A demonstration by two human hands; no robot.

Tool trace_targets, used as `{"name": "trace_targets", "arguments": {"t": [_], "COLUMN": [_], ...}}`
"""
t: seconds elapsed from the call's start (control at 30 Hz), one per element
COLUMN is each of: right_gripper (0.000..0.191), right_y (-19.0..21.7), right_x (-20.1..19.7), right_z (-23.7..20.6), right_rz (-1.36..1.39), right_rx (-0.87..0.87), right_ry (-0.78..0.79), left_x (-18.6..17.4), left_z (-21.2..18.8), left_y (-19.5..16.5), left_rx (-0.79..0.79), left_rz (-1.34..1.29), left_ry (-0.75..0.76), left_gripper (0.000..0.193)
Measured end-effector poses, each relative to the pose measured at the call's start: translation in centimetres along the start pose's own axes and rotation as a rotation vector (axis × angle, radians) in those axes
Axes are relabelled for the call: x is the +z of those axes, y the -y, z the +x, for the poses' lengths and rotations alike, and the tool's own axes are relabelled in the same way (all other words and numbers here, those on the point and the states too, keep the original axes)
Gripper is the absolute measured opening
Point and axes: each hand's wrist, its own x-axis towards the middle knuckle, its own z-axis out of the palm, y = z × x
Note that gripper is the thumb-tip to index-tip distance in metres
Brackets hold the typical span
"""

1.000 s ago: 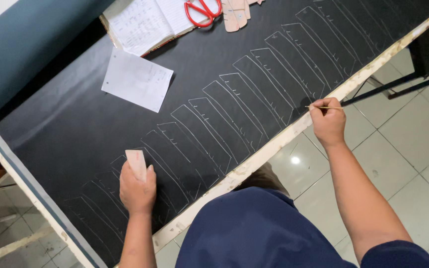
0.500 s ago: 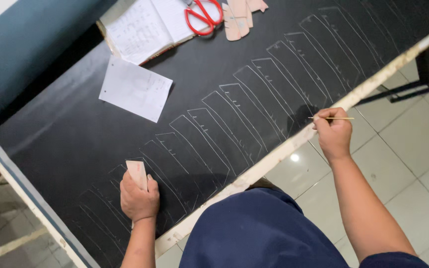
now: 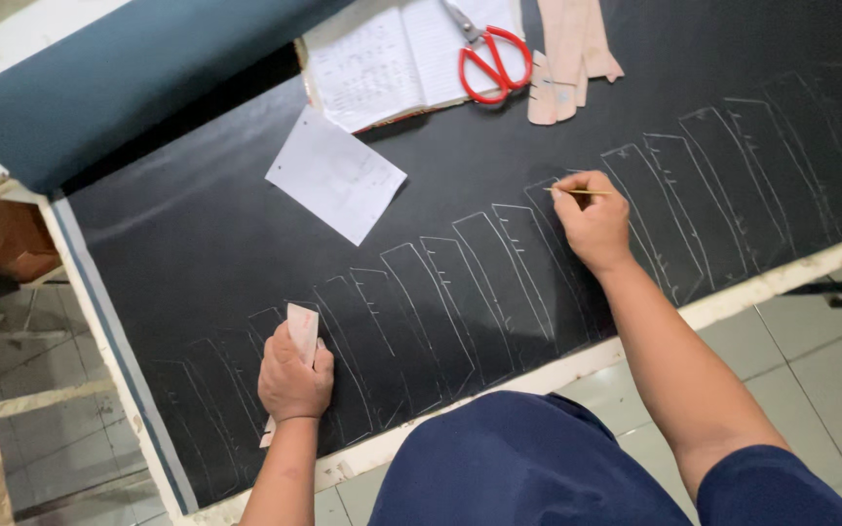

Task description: The person places a paper pattern piece on a large black fabric sheet and uses a pencil to mark the fabric along the pattern's edge. They repeat this process for several pattern pieces laid out in a row, marking each one before moving to the next.

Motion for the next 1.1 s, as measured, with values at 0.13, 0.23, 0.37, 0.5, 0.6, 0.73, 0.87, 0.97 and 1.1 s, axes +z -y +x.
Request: {"name": "trace_targets", "arguments": {"t": [0.13,0.23,0.37,0.5,0.6,0.73,0.87,0.97,1.1], "right_gripper": [0.012,0.011,0.011,0.009,0.007,0.01,0.008,0.011,0.013], "right_y": [-0.8,-1.2,-1.3,-1.1,-0.7,0.2,0.7,1.2,1.5], "right_x": [0.6,0.8,0.8,0.3,-0.5,-3.0,-5.6,-6.1,-5.1], "right_z": [0.3,0.5,0.9,1.1,0.2,-2.6,-9.3,-15.6,-22.0], "right_rz": [-0.008,-0.064,-0.023,-0.118,-0.083,0.173,0.194,0.088,-0.037], "right_rx": [0.047,-0.028,0.036,-0.041,0.025,0.183,0.265,0.378,0.352], "right_ry": [-0.022,-0.022,0.004,0.012,-0.035,-0.068,-0.036,-0.037,-0.076], "left_x": [-0.1,-0.1,-0.3,-0.3,-0.5,-0.9,-0.5,-0.2,-0.2], "left_z": [0.3,0.7,0.8,0.8,0.6,0.4,-0.1,-0.7,-1.3], "left_y": [0.1,-0.1,-0.2,-0.3,-0.5,-0.4,0.2,1.0,2.3], "left_rx": [-0.021,-0.03,-0.041,-0.009,-0.043,-0.001,0.026,0.059,0.077], "left_rz": [-0.028,-0.022,-0.013,-0.019,-0.016,-0.056,-0.051,-0.073,-0.109], "left_ry": [0.028,0.034,0.052,0.021,0.053,0.011,0.001,-0.021,-0.018], "left_gripper": [0.063,0.063,0.062,0.063,0.058,0.06,0.059,0.059,0.059]}}
